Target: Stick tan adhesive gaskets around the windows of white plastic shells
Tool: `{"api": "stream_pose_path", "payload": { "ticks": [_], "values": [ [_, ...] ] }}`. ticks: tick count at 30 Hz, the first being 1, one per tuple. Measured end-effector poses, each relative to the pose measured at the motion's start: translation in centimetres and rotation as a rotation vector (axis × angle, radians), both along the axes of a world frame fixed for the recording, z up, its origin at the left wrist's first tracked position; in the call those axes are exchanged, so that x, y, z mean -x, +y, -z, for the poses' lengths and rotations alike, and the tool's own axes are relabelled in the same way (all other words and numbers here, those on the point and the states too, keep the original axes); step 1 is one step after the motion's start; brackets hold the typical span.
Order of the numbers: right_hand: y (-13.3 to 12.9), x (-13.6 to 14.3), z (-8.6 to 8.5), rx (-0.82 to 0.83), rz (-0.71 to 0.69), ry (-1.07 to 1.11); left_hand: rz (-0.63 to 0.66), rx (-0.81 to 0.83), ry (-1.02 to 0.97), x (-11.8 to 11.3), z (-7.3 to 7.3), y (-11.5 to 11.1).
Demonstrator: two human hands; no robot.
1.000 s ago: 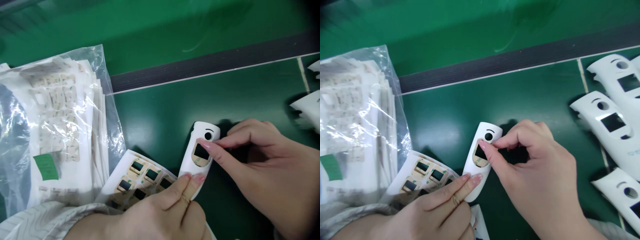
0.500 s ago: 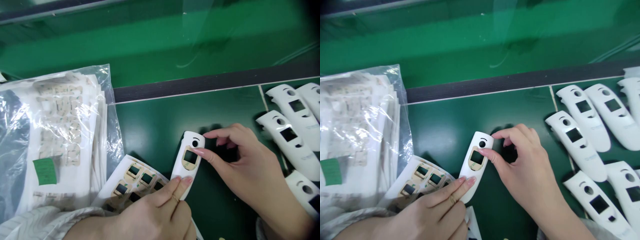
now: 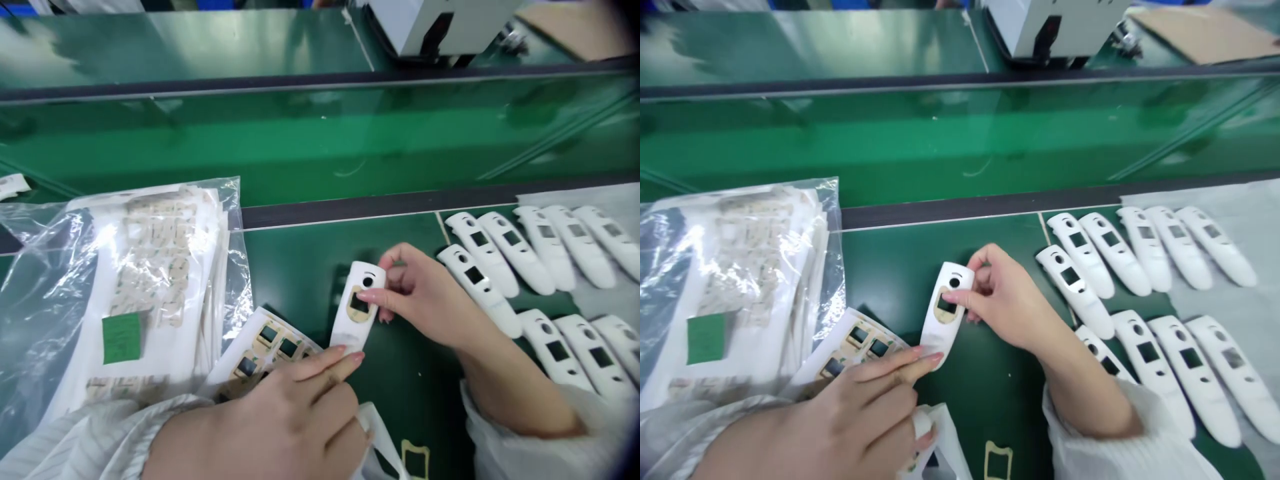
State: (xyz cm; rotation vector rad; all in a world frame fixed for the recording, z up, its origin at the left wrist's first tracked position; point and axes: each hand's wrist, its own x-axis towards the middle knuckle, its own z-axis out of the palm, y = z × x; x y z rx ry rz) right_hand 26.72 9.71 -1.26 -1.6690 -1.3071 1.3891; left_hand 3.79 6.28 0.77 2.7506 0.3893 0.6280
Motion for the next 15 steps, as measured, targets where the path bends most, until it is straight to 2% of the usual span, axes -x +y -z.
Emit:
{"api": "stream_pose_path", "payload": {
  "ticks": [2,5,7,9,10,12,15],
  "values": [
    [1.7,0.0,-0.3,-0.043,0.072,0.120,-0.009,0.029,-0.084,0.2,0.1,-0.2],
    [5.1,-0.1,-0.4,-0.186,0.204,0.088,-0.017,0.082,-0.181,0.4,0.6,-0.2],
    [6.7,-0.5,-0.7,-0.267,0.271,0.022,-0.068,0.215,-0.260,0.4,1.1,0.2],
    [6.6,-1.4,-1.3,-0.320,0.305,-0.094,-0.168,0.383,-0.309,0.4,1.5,1.0],
    [5.6,-2.0,-1.7,-0.334,0.310,-0.176,-0.229,0.448,-0.324,0.4,1.6,1.5],
    [1.8,-3.5,-2.2,-0.338,0.304,-0.379,-0.348,0.529,-0.331,0.5,1.6,2.3],
    [-6.4,-5.8,-1.8,-0.277,0.343,-0.744,-0.442,0.608,-0.337,0.7,1.4,3.0]
  ]
}}
